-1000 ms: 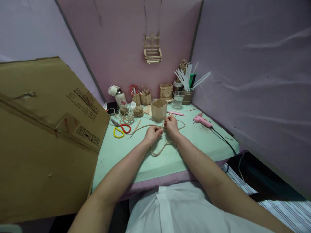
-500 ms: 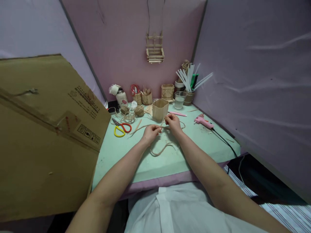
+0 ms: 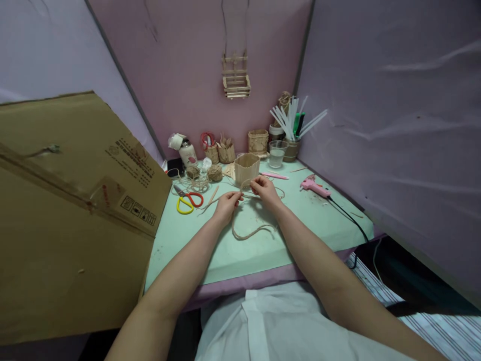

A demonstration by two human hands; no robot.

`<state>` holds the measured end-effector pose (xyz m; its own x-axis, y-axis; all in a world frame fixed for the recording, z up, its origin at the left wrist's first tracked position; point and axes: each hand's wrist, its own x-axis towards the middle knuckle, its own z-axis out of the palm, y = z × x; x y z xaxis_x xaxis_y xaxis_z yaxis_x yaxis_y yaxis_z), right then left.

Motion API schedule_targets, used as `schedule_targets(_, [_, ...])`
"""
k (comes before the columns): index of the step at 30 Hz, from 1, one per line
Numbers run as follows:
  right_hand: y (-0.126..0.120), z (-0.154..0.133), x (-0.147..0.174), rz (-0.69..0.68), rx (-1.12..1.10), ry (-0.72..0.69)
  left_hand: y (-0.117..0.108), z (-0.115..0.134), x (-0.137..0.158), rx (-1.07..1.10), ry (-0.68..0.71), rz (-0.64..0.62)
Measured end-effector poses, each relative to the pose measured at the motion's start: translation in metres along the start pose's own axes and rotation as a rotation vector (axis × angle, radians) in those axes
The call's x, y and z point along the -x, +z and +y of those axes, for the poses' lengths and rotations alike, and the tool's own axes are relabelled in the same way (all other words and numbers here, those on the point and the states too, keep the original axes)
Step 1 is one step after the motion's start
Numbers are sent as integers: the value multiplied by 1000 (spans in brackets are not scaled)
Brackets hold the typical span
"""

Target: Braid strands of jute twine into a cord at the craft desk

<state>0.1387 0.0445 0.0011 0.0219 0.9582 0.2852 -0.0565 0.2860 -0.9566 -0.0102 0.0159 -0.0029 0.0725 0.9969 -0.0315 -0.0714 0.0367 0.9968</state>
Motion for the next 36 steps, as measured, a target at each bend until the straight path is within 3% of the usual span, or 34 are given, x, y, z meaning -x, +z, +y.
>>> schedule_targets(10, [6, 2, 7, -104, 325, -154, -5, -3, -4, -182, 94, 84])
schedule_targets(15, [7, 3, 8, -187, 359, -256, -6, -5, -7, -286, 197, 98])
schedule_targets(21, [7, 1, 12, -208, 412, -223, -6, -3, -4, -528, 316, 70])
schedule_targets(26, [8, 6, 9, -132, 542, -241, -4, 0, -1, -598, 319, 82])
schedule_targets(36, [-2, 16, 2, 160, 670, -98, 3, 1, 4, -624, 321, 31])
